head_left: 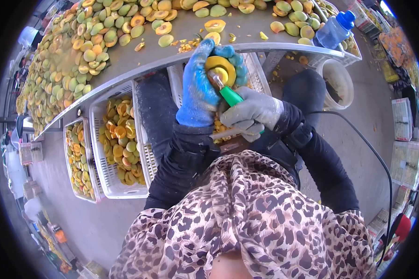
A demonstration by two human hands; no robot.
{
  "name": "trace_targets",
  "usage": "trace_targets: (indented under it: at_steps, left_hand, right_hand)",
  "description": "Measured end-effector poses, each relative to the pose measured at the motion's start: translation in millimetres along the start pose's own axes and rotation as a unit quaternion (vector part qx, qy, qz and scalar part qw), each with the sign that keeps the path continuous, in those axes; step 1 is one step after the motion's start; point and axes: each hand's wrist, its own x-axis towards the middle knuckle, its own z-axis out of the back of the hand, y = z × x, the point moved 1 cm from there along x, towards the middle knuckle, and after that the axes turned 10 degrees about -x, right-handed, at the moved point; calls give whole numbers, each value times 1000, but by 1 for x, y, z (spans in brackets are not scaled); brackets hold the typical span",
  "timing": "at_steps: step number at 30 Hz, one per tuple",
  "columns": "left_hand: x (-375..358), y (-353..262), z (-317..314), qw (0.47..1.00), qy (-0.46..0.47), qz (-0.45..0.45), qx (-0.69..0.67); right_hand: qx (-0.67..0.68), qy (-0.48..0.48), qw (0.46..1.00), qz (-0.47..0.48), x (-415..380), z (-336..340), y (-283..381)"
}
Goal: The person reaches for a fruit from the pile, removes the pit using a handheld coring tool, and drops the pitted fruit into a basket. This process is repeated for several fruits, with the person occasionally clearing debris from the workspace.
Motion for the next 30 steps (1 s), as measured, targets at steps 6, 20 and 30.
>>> trace_targets:
  at_steps: [6,20,30]
  left_hand:
    - [13,-19,47,990,-62,-64,-107]
    - [-24,-8,83,837,-46,-292,461]
    - [-86,-126,76,357,-252,-388,811]
  right_hand:
    - [-285,-312,899,117,29,34,-30]
    - [-708,-489,509,22,51,17,-6]
    - [-623,-484,609,-79,49,83,-53]
